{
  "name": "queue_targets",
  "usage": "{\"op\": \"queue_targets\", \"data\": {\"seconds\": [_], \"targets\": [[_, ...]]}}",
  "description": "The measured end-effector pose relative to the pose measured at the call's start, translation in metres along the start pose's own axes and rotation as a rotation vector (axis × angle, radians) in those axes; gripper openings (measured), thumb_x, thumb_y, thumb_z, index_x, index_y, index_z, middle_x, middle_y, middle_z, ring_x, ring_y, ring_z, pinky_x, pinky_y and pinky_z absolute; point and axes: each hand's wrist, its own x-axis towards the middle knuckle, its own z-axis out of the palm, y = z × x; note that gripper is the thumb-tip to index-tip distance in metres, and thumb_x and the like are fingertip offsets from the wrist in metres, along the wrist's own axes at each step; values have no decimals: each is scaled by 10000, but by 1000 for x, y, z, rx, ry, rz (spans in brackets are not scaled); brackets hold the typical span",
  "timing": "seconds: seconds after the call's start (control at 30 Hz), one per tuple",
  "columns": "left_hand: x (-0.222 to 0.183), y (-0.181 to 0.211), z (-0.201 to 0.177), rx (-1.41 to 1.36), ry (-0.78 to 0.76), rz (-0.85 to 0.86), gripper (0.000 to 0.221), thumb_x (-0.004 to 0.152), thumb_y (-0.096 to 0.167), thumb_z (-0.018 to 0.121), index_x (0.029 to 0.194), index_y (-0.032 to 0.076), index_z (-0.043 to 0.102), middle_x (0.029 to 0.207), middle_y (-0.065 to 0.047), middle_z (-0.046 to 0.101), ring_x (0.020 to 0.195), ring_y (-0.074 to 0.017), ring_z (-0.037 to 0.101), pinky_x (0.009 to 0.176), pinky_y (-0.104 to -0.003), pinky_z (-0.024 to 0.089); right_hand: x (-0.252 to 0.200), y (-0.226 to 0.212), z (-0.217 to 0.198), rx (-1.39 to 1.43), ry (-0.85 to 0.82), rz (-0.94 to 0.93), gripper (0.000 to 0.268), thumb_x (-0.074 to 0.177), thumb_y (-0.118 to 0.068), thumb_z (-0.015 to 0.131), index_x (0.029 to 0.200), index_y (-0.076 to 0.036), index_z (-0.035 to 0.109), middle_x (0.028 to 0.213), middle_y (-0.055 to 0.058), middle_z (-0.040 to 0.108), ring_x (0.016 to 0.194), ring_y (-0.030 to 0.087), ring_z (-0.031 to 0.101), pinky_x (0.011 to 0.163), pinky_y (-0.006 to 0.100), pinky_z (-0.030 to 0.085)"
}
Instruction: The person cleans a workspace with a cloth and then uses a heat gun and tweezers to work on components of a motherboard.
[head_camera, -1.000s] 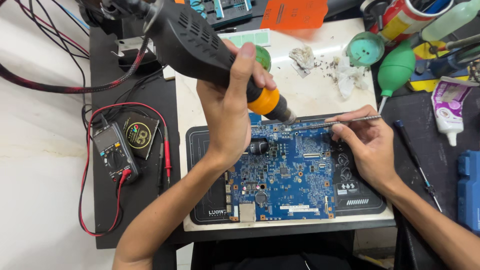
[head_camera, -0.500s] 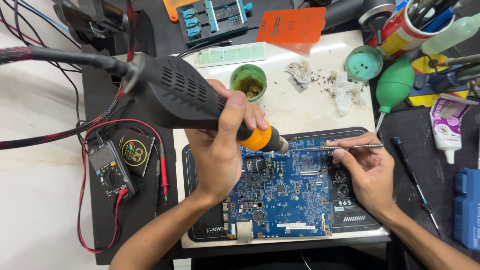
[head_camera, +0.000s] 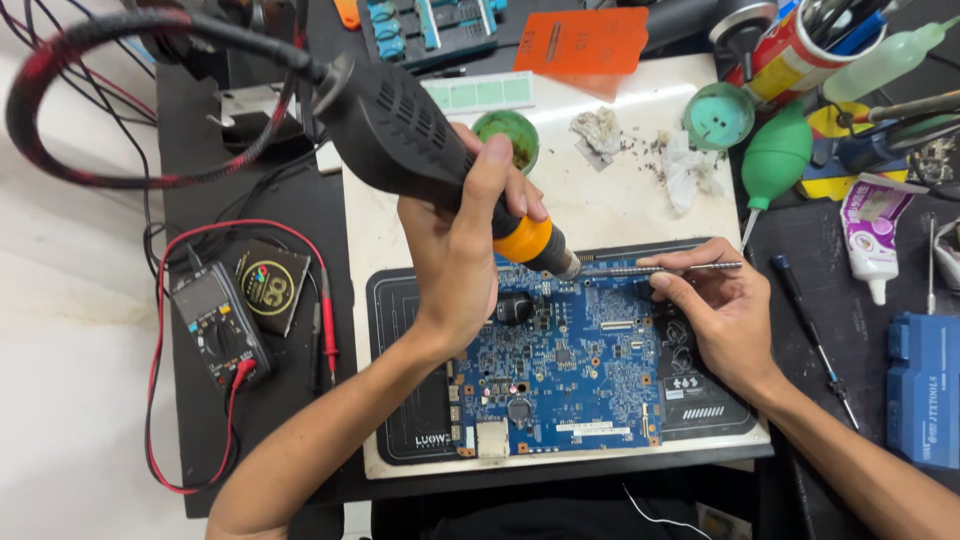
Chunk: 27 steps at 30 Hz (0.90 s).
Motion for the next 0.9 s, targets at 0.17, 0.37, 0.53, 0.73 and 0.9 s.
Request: {"op": "queue_targets", "data": {"seconds": [0.17,0.37,0.53,0.73,0.9], "targets": [[-3,-1,0,14,0,-3,141,1095,132,615,1019,48,531,727,-62,575,674,-178,639,725,-338,567,-1,-2,2,-32,3,13,123,956,28,685,1064,18,628,1117,165,741,965,130,691,832,262,574],[-3,-1,3,-3,-13,-2,127,1078,118,617,1019,48,530,740,-61,572,690,-180,633,755,-356,567,2,-1,3,-39,4,13,127,946,29,692,1057,16,631,1114,166,745,954,126,687,824,260,571],[-5,-6,1,-10,-18,-5,116,1076,110,615,1021,47,534,751,-63,572,702,-189,638,749,-357,567,0,2,2,-54,5,15,129,947,26,693,1062,19,633,1109,162,747,954,123,687,822,258,568],[-7,-10,2,20,-29,3,111,1065,101,617,1012,50,534,738,-60,574,692,-181,635,737,-349,570,1,1,3,-59,9,4,140,952,14,698,1074,22,631,1107,155,744,925,120,680,816,256,573],[-4,-8,3,65,-17,19,138,1086,113,606,977,50,546,738,-54,579,687,-175,643,738,-339,572,1,-3,3,-63,-1,6,142,949,-2,698,1075,17,637,1082,154,741,936,125,691,812,259,582]]}}
